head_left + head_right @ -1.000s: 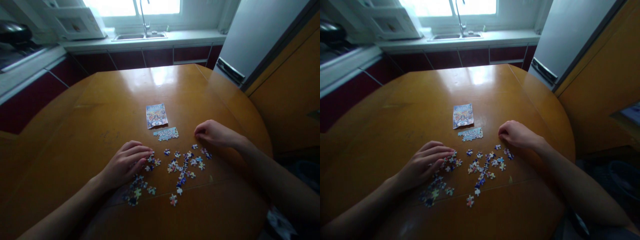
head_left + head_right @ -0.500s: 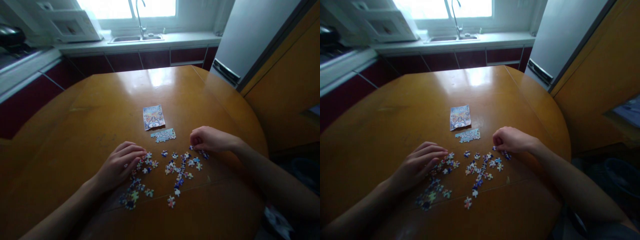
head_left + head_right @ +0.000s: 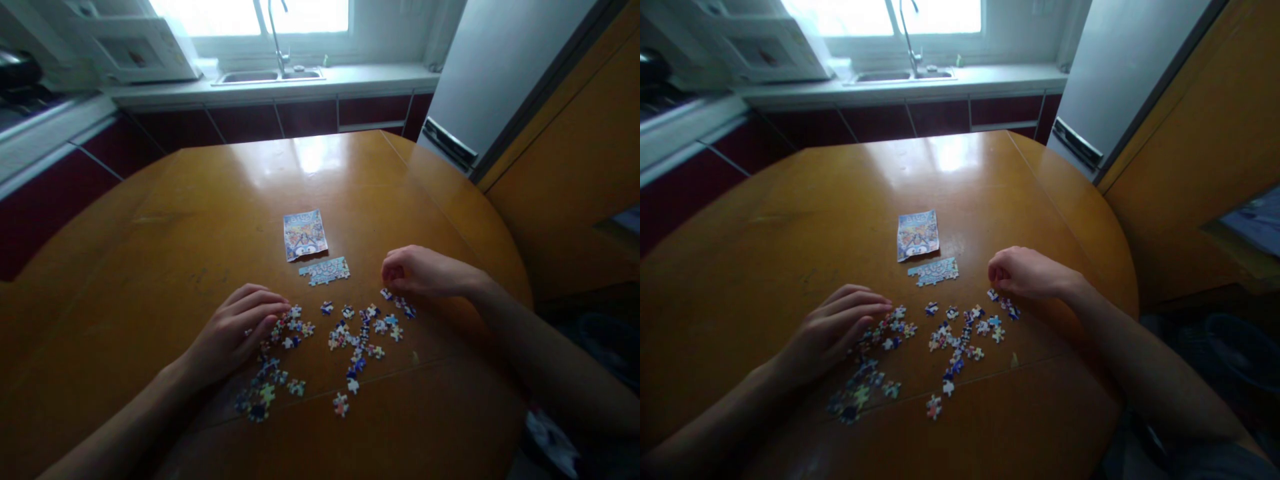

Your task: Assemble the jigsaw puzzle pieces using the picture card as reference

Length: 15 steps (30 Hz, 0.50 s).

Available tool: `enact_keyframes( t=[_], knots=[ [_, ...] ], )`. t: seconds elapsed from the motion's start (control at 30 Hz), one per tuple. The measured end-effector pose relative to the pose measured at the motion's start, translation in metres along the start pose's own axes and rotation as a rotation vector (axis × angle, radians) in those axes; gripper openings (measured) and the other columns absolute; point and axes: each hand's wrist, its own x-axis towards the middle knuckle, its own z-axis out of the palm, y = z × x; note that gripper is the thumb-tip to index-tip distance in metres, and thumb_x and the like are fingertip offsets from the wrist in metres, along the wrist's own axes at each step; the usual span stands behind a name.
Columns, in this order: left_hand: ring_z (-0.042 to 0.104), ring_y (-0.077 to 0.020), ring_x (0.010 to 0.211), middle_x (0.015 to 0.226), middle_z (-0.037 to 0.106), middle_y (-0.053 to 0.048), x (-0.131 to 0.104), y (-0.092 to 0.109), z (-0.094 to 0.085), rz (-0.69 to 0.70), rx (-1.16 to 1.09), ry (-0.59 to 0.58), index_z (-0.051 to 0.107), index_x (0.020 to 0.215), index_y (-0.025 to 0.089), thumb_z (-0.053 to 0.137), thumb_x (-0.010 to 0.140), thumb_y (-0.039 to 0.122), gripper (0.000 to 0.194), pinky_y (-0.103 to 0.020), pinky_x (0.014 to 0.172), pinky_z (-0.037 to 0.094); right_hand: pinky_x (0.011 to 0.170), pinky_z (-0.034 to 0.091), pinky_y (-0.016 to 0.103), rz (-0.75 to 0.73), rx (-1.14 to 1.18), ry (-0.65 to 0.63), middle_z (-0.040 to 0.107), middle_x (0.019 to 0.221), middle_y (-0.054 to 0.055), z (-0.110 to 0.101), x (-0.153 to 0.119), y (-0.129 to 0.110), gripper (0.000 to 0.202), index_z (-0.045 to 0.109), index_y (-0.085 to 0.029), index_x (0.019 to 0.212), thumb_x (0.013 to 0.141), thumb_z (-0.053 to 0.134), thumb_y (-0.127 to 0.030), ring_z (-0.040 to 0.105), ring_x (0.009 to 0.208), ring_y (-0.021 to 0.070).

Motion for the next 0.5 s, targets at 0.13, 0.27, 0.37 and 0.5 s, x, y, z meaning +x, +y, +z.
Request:
enact_keyframes(
  t=[0.13,0.27,0.37,0.5],
  knots=[
    [0.061,-0.02,0.103,0.11,0.07,-0.006,-0.001,-0.001,0.0,0.0,-0.006,-0.004,0.065,0.119,0.022,0.053,0.096,0.016,0.026,-0.035,0.087,0.051,0.058,0.036,0.025,0.018,0.005,-0.066,0.068,0.077,0.0,0.004,0.001,-0.007,0.002,0.069,-0.021,0.081,0.079,0.07,-0.021,0.057,0.067,0.0129],
    [0.061,-0.0197,0.103,0.111,0.069,-0.005,-0.001,-0.002,0.001,-0.005,-0.003,-0.012,0.066,0.118,0.022,0.053,0.097,0.015,0.026,-0.035,0.087,0.051,0.057,0.034,0.026,0.046,-0.055,-0.002,0.067,0.075,0.001,0.008,0.006,-0.009,0.009,0.068,-0.02,0.078,0.082,0.07,-0.027,0.055,0.066,0.0127],
    [0.061,-0.02,0.103,0.111,0.069,-0.006,0.0,-0.001,0.001,-0.01,0.003,-0.02,0.066,0.118,0.022,0.053,0.097,0.016,0.026,-0.035,0.088,0.051,0.057,0.033,0.027,0.09,-0.099,0.056,0.068,0.075,0.002,0.006,0.007,-0.007,0.014,0.068,-0.02,0.077,0.084,0.069,-0.032,0.055,0.065,0.013],
    [0.061,-0.0205,0.103,0.111,0.069,-0.006,-0.001,0.0,-0.001,-0.004,0.01,-0.013,0.066,0.118,0.021,0.052,0.097,0.016,0.026,-0.035,0.088,0.051,0.057,0.035,0.026,0.11,-0.099,0.037,0.07,0.076,0.003,-0.004,-0.002,-0.007,0.011,0.07,-0.02,0.078,0.084,0.066,-0.027,0.058,0.066,0.0133]
  ],
)
